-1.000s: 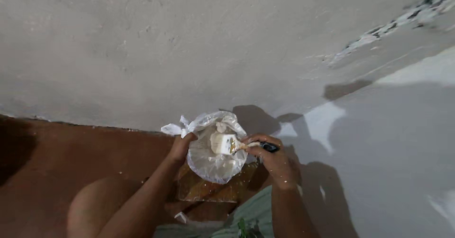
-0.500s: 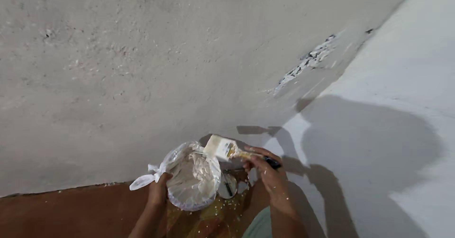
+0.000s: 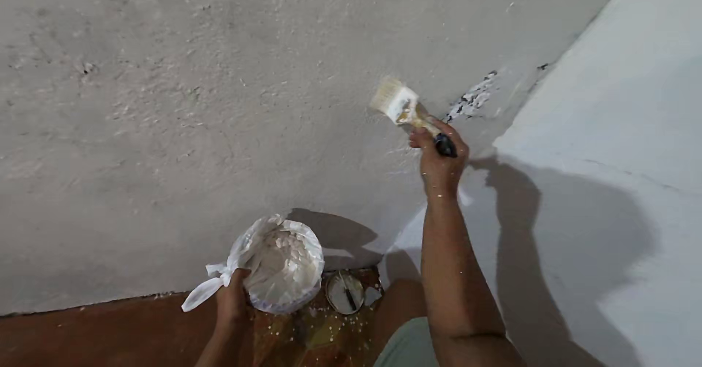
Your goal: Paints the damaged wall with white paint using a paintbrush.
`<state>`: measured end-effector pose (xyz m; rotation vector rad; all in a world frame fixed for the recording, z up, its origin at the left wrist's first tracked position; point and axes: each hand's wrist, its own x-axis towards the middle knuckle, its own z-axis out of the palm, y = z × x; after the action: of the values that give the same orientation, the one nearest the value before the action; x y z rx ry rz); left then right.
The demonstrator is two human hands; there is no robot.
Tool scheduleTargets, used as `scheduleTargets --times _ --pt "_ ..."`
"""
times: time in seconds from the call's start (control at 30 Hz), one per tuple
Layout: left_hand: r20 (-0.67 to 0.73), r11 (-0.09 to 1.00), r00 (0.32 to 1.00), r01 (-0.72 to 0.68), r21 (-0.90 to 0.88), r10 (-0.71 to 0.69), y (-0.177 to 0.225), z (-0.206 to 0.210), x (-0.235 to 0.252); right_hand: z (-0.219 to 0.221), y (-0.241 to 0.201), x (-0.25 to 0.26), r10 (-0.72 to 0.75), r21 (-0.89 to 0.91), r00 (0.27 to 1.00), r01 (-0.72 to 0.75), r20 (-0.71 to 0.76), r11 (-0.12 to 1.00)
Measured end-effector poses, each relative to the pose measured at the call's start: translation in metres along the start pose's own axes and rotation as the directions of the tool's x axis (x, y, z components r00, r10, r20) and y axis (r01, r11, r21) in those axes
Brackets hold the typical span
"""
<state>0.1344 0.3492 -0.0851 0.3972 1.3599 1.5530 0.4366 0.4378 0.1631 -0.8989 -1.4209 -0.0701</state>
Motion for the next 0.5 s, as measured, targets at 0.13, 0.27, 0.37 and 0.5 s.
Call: scheduleTargets --times 0.13,0.27,0.37,0.5 --pt "0.005 0.999 1.000 -0.009 -0.033 0.010 0.003 -0.005 -0.002 -0.026 -0.006 0.001 0.111 0.029 0.992 -0.110 -0.065 0.994" --pt "0.013 1.000 1.000 -0.019 -0.002 0.019 0.000 -0.006 -0.002 -0.005 -0.020 -0.001 0.070 0.206 0.997 -0.075 0.034 0.976" --pt "0.008 1.000 1.000 -0.009 0.020 0.009 0.000 -0.006 -0.005 -0.009 0.003 0.010 0.109 0.222 0.989 -0.084 -0.103 0.971" --pt "0.013 1.000 1.000 -0.019 -0.006 0.019 0.002 -0.006 -0.006 -0.020 -0.019 0.002 0.217 0.258 0.964 -0.173 -0.155 0.951"
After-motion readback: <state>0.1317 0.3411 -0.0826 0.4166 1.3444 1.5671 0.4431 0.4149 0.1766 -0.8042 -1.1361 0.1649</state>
